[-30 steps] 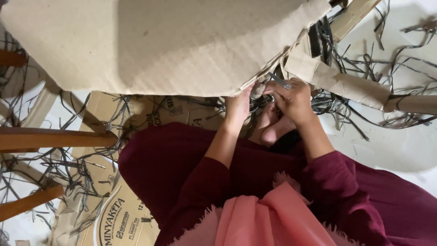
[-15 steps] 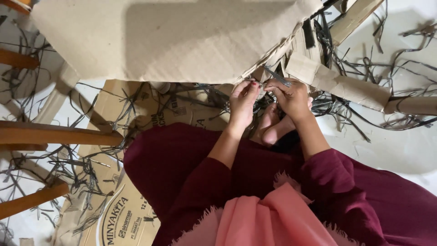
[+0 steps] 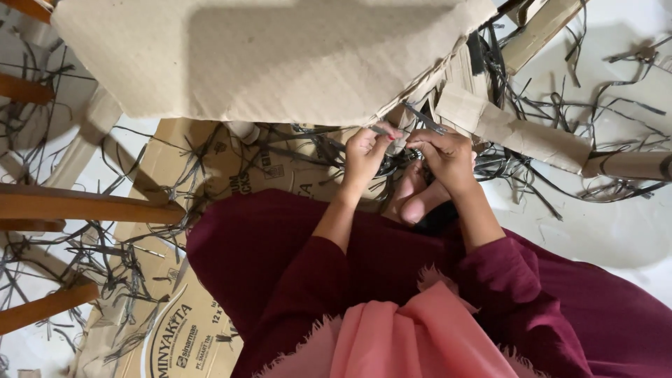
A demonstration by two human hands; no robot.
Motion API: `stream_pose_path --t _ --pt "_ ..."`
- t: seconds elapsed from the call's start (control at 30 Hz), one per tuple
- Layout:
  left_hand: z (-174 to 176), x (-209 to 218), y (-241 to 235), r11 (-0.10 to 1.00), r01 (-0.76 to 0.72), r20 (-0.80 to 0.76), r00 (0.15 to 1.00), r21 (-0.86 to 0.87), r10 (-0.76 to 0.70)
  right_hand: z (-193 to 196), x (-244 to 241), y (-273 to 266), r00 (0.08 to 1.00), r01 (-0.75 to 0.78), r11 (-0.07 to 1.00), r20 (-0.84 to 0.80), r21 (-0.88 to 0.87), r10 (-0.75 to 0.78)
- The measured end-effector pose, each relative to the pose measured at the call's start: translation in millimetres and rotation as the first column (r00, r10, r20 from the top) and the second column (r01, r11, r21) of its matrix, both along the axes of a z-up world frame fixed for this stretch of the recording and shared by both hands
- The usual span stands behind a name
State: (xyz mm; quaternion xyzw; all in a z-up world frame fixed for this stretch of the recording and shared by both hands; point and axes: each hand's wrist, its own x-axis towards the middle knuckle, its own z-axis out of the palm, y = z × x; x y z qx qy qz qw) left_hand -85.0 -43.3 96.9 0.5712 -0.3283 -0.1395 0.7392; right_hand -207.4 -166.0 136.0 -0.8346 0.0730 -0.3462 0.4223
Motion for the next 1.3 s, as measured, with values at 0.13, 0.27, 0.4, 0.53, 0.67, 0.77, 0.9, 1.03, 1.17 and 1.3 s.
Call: stream_pose_path --t 0.13,0.27,0.4,0.53,0.67,0.77,0.9,1.03,1.17,1.3 --pt "-14 14 -8 0.99 -0.107 0.198 0.976 0.087 0.088 9 1 3 1.0 -0.003 1.0 -0.015 -0.003 0.003" --pt "8 22 5 0.974 -0.083 0.277 0.96 0.213 0.022 12 7 7 0.999 -0.033 0.999 0.008 -0.033 0.033" --pt "6 21 3 0.96 -0.151 0.422 0.906 0.237 0.039 28 18 20 0.997 -0.062 0.996 0.036 -0.066 0.064" --pt "0 22 3 0.964 -0.151 0.437 0.899 0.22 0.041 20 25 18 0.993 -0.082 0.996 0.088 -0.026 0.084" --pt "7 19 2 0.981 -0.121 0.445 0.895 0.151 0.042 15 24 21 0.997 0.038 0.998 0.066 -0.052 -0.035" --pt "17 15 0 0.988 -0.099 0.427 0.904 0.122 0.038 0 18 15 0.989 0.144 0.984 0.058 -0.104 -0.139" --pt "23 5 0 0.987 -0.099 0.319 0.946 0.128 0.054 -13 10 10 0.971 0.24 0.959 0.035 -0.149 -0.237" --pt "19 0 -1 0.985 -0.137 0.21 0.971 0.107 0.112 -15 12 19 0.954 0.298 0.954 -0.049 0.018 -0.297" --pt "18 -3 -1 0.982 -0.156 0.174 0.975 0.106 0.136 -24 19 29 0.962 0.272 0.839 -0.108 0.471 -0.251" --pt "30 -3 2 0.968 -0.209 0.283 0.945 0.139 0.163 -14 22 33 0.947 0.321 0.779 -0.154 0.539 -0.283"
